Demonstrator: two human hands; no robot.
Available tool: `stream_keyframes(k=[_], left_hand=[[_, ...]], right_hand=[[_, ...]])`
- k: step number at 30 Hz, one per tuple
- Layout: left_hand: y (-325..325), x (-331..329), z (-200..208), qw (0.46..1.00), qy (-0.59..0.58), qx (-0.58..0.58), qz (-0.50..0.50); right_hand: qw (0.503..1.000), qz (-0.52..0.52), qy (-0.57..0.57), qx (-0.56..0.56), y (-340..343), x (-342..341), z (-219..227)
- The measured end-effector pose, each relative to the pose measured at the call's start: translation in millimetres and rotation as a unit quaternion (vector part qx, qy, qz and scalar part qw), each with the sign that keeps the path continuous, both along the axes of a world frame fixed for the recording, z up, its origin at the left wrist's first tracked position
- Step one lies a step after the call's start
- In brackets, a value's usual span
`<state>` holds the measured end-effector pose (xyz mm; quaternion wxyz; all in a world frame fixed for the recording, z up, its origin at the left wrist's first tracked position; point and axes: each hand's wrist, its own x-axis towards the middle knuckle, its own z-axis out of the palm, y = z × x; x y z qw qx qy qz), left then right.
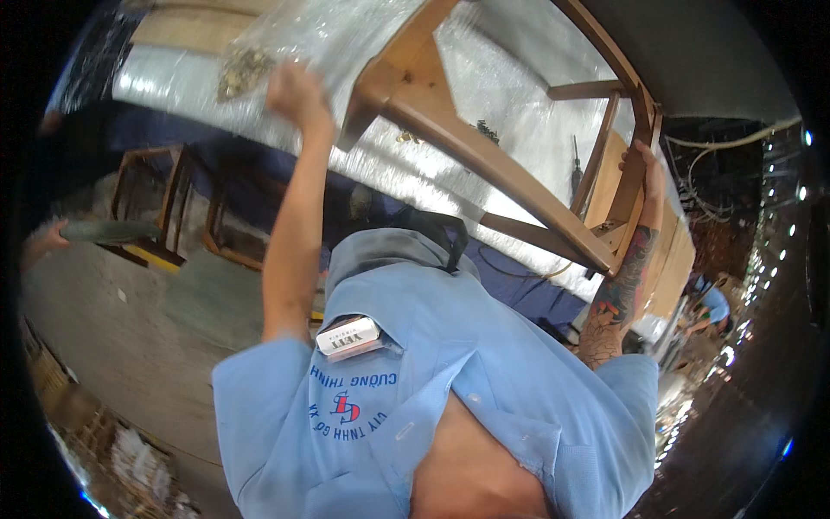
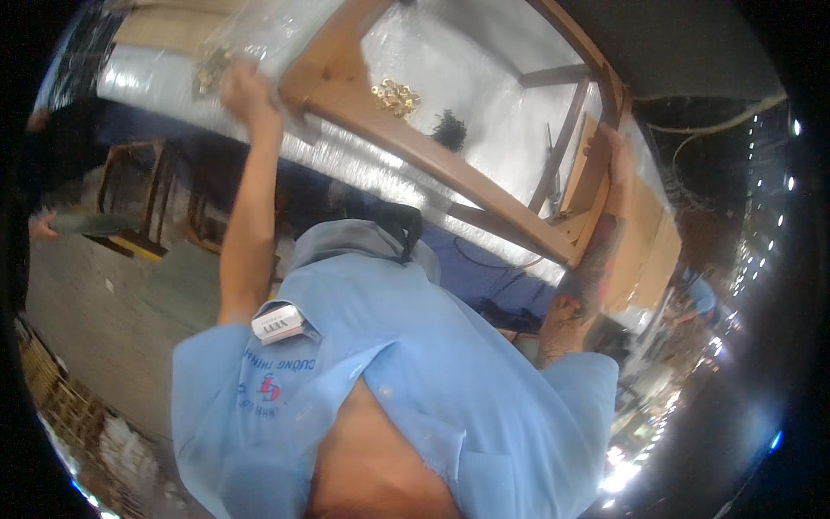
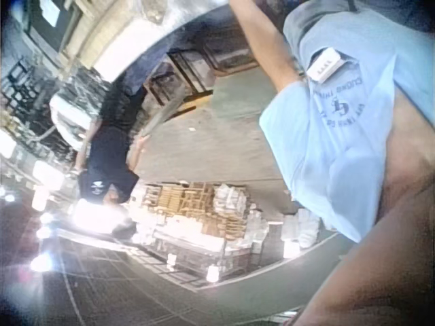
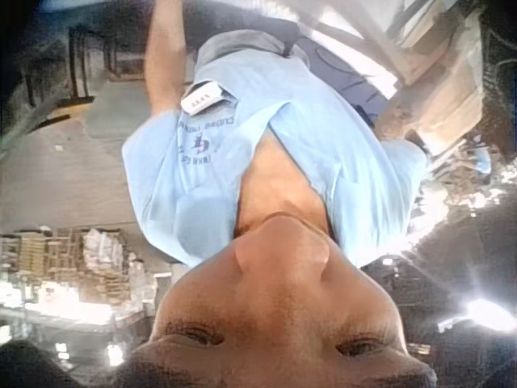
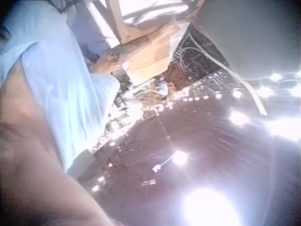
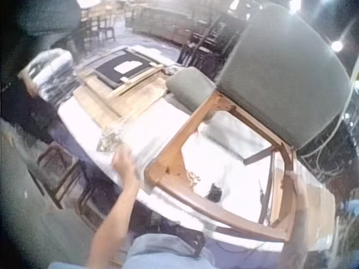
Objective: The person assembles a wooden chair by attaching the seat cushion to the frame using a pneumatic screwdriver. They repeatedly pick up screws and fasteners, position the seat, and drive screws into the frame. The chair is flipped and repositioned multiple times to access different attachment points.
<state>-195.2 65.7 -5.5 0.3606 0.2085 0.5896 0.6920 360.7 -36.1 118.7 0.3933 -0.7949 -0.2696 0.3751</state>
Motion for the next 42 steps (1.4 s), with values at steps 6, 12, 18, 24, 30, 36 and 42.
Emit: stream_keyframes(k=[6,12,18,24,30,36,42], left_hand=[[-130.3,29.2,-168.9,0.914,0.359,-0.084,-0.168],[-144.2,77.1,-168.7,0.820,0.476,-0.285,-0.138],[-129.1,138.1,-189.2,0.826,0.461,-0.044,-0.322],[-83.2,152.3,-184.1,0.721,0.586,-0.030,-0.368],[-74.4,150.3,-169.2,0.742,0.525,-0.094,-0.406],[-69.1,140.0,-169.8,0.793,0.372,-0.197,-0.440],[-68.5,146.0,-136.7,0.838,0.156,-0.216,-0.477]], right_hand=[[0.998,0.008,-0.001,0.070,-1.7,-31.9,14.3],[0.999,-0.019,-0.024,0.037,-7.7,-53.3,26.9],[0.999,-0.013,0.006,0.030,-4.2,-64.2,24.4],[0.997,-0.025,-0.016,0.074,2.5,-84.3,50.0],[0.992,-0.020,0.044,0.114,0.2,-75.4,49.4],[0.977,-0.017,0.127,0.168,-2.6,-63.3,32.7],[0.981,-0.006,0.090,0.172,1.3,-69.6,44.8]])
